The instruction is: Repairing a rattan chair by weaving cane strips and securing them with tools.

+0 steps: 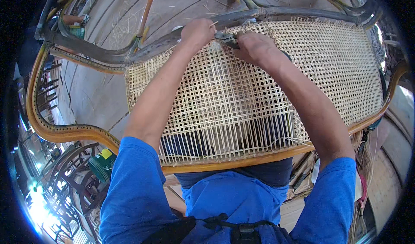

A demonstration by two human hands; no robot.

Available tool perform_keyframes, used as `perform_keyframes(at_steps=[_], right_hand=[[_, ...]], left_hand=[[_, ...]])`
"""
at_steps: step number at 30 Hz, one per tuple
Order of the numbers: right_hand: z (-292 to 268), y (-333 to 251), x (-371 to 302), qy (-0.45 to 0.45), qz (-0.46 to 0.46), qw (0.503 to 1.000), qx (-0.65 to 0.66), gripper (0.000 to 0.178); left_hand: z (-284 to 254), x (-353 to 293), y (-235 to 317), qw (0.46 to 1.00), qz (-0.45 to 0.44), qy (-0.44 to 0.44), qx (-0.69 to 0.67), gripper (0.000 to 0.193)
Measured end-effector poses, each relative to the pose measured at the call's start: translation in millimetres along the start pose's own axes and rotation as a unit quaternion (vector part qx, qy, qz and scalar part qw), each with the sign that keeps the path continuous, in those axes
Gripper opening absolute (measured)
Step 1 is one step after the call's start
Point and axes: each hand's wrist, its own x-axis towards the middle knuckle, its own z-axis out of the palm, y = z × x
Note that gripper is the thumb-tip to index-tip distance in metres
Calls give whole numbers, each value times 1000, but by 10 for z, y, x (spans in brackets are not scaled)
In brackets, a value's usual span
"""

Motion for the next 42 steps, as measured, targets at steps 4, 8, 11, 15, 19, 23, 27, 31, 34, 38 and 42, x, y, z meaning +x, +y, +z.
perform_keyframes(at_steps=[4,8,11,15,19,23,27,31,34,38,42], right_hand=[[-60,55,103,-176,120,967,143,36],[-451,62,-49,14,81,971,226,46],[-1095,-104,-260,10,77,989,129,48],[-1245,-174,-1110,58,93,992,59,51],[-1074,-38,-2264,150,246,920,265,52],[-644,-50,-3373,223,329,771,498,51],[-210,-160,-3768,276,343,705,557,49],[23,-88,-3993,249,352,696,575,51],[55,-133,-3977,265,353,680,585,52],[88,-112,-3942,260,332,680,600,53],[63,-120,-3903,258,312,677,614,53]], left_hand=[[-90,52,60,1000,-12,-10,-12,21],[-561,307,187,996,64,68,-3,24],[-1374,23,365,962,206,161,-78,39],[-1249,-630,415,947,29,195,-255,35],[-426,-1545,1284,938,-65,99,-327,22],[219,-1947,1820,880,-5,13,-475,20],[489,-1920,2016,892,35,46,-448,19],[632,-1875,2090,917,70,90,-382,16],[679,-1869,2131,917,89,115,-370,15],[675,-1877,2194,933,93,125,-323,14],[693,-1874,2183,932,70,119,-335,14]])
